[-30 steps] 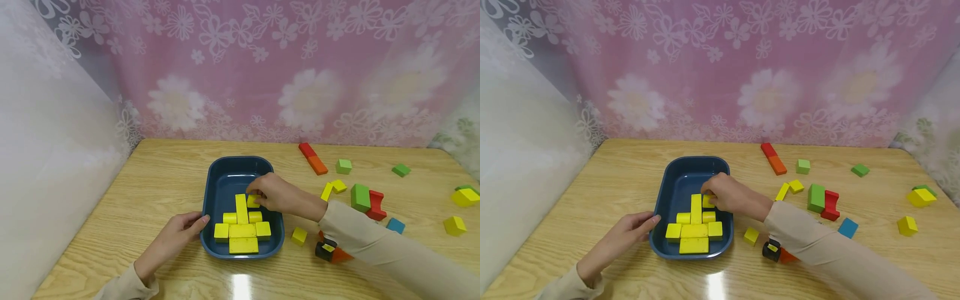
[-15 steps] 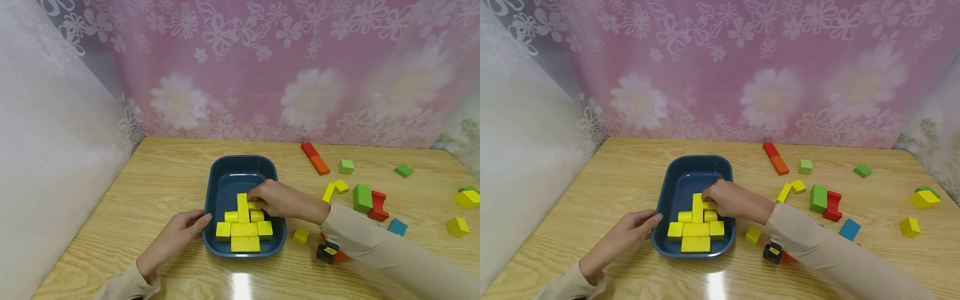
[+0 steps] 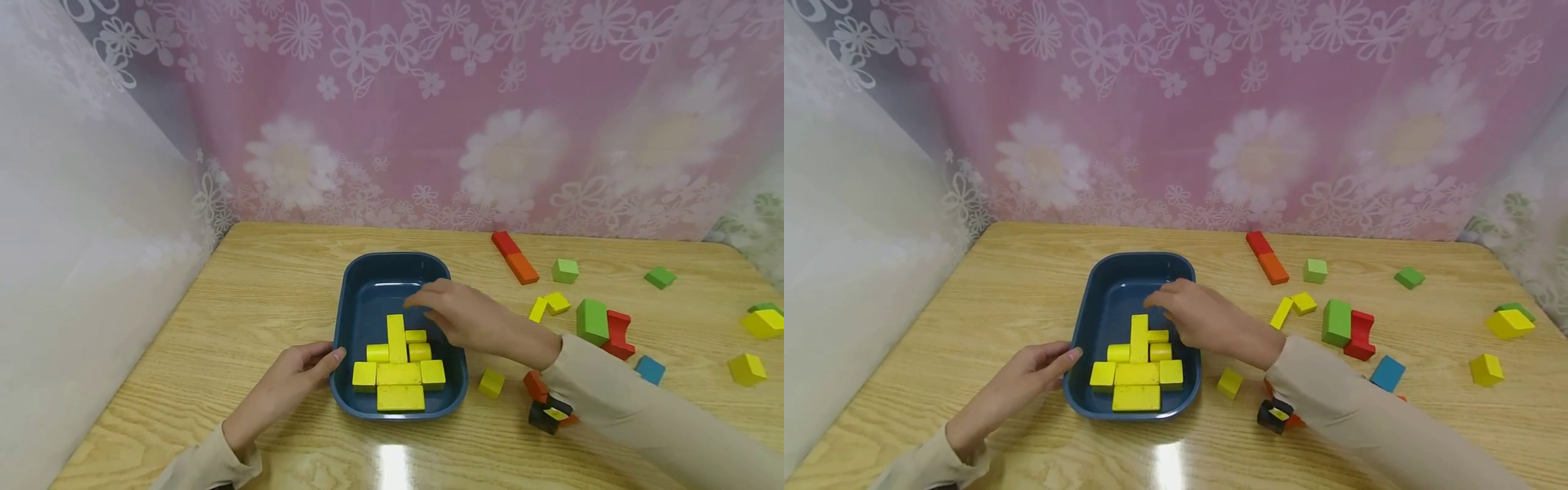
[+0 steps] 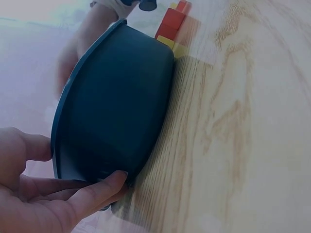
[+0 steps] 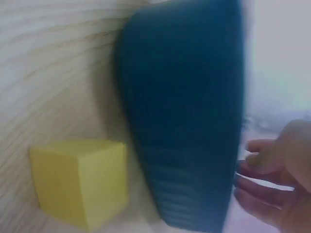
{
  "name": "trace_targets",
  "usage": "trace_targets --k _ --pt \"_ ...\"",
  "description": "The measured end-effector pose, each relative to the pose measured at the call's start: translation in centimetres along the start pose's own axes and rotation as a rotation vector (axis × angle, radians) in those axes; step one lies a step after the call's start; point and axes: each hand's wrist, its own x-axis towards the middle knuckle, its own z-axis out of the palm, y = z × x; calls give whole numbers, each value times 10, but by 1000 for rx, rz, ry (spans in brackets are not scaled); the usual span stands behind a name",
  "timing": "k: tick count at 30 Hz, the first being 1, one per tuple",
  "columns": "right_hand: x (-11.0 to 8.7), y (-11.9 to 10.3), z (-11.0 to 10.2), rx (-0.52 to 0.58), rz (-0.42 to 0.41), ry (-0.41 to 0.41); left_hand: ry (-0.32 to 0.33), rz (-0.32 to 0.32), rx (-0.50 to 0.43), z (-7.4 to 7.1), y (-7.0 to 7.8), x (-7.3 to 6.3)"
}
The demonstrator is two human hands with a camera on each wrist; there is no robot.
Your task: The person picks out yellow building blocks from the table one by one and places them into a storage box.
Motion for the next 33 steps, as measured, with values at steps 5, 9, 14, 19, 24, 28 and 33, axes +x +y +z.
trace_targets --k 5,9,14,19,24,28,33 --pt "-31 3 -22 17 97 219 2 -7 -2 0 -1 0" --pt "-65 8 -31 8 199 92 0 -11 0 1 0 -1" --pt "-107 30 -26 -7 260 -7 -11 -11 0 1 1 -1" --pt "-127 58 -19 -11 403 56 7 -16 21 1 1 -1" --pt "-127 77 -13 -72 356 106 7 -25 17 1 0 -1" --pt "-127 90 -19 -185 330 125 10 -32 15 2 0 -2" --pt "-133 110 -28 -187 403 71 7 -17 17 1 2 -2"
